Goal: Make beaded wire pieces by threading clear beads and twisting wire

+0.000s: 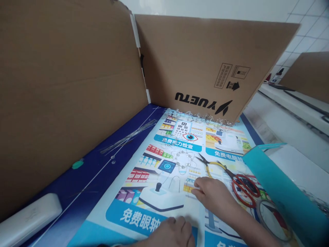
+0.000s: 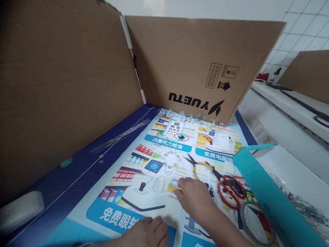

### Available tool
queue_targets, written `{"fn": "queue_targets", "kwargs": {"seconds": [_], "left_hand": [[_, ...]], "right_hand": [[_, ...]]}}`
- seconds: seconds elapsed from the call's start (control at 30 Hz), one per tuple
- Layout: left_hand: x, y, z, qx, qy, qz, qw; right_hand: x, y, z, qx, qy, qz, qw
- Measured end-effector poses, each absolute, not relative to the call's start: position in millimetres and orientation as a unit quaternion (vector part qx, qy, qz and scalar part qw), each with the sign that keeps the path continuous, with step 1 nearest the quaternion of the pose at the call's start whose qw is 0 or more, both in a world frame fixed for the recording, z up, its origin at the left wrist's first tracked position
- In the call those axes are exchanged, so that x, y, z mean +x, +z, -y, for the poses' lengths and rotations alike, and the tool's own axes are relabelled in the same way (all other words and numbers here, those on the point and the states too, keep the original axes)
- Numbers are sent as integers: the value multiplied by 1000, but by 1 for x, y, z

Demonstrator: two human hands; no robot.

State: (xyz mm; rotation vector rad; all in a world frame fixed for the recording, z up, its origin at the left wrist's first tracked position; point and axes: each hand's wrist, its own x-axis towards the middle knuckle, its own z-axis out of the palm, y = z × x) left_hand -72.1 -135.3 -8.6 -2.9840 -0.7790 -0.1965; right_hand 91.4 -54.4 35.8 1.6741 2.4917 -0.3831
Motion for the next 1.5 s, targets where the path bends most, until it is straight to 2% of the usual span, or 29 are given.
{"fn": "queue_targets", "kwargs": {"seconds": [0.3,0.47,0.6,0.77,0.9,1.1,1.3,1.5], "left_hand": [[-85,5,124,-961,-10,275,-6],[-97,30,112,-955,41,285,-71],[-113,44,98,-933,32,332,-135],[-129,48,83,-878,9,395,-272],[-131,50,78,-852,-11,411,-324],[-127,43,80,-854,-23,421,-306],[-120,39,82,-909,-23,366,-199],[-112,31,85,-937,-27,339,-80]], "right_hand": [[94,66,80,402,-180,-882,167],[81,50,93,355,-170,-887,242],[80,31,93,315,-137,-918,196],[87,42,89,343,-189,-902,182],[90,52,86,382,-230,-891,88],[84,41,83,401,-234,-884,48],[84,25,81,388,-138,-909,58],[81,22,83,395,-96,-912,49]]}}
